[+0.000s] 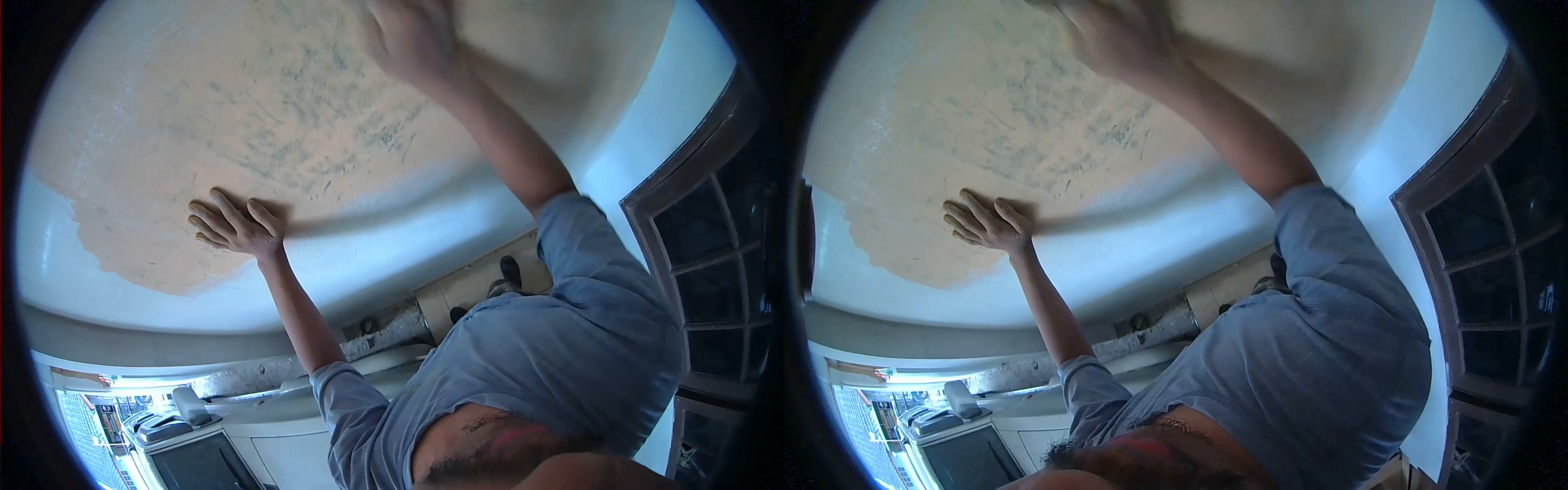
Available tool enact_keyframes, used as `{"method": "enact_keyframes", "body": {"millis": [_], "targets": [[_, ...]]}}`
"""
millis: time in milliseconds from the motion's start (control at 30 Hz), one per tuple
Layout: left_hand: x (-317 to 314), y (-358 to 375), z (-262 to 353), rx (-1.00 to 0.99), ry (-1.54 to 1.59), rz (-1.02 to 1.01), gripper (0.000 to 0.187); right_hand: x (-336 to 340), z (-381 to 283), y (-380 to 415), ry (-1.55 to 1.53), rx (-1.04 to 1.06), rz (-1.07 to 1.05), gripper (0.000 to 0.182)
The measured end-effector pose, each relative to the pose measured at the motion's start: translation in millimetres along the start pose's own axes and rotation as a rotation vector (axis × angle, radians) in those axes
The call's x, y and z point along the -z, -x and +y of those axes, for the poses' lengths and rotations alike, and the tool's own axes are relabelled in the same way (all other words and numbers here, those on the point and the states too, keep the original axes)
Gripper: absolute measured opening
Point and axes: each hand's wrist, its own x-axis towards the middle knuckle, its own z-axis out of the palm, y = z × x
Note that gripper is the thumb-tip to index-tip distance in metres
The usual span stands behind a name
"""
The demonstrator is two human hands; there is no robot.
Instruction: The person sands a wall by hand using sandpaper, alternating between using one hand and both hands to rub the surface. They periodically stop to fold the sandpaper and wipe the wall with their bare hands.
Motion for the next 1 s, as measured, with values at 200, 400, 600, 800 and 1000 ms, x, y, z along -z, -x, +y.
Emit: {"method": "enact_keyframes", "body": {"millis": [200, 400, 600, 800, 1000], "targets": [[-3.4, 1.6, -6.6, -0.017, 0.03, 0.044, 0.055, -66.1, -19.0, 103.8, 0.185, 0.308, 0.262, 0.018], [-4.4, 5.2, -5.9, 0.1, 0.096, 0.069, 0.051, -101.9, -43.9, 128.0, 0.147, 0.421, 0.162, 0.025], [-5.0, 2.8, -15.3, 0.049, 0.03, 0.02, 0.052, -67.7, -100.7, -26.0, -0.01, 0.387, 0.368, 0.034], [-9.5, 7.7, -18.6, 0.107, 0.023, 0.044, 0.053, -169.6, -68.1, 194.9, 0.09, 0.403, 0.185, 0.018], [-10.7, 23.7, -36.6, 0.201, 0.084, 0.065, 0.055, -114.7, -117.7, 2.2, 0.044, 0.338, -0.162, 0.033]]}}
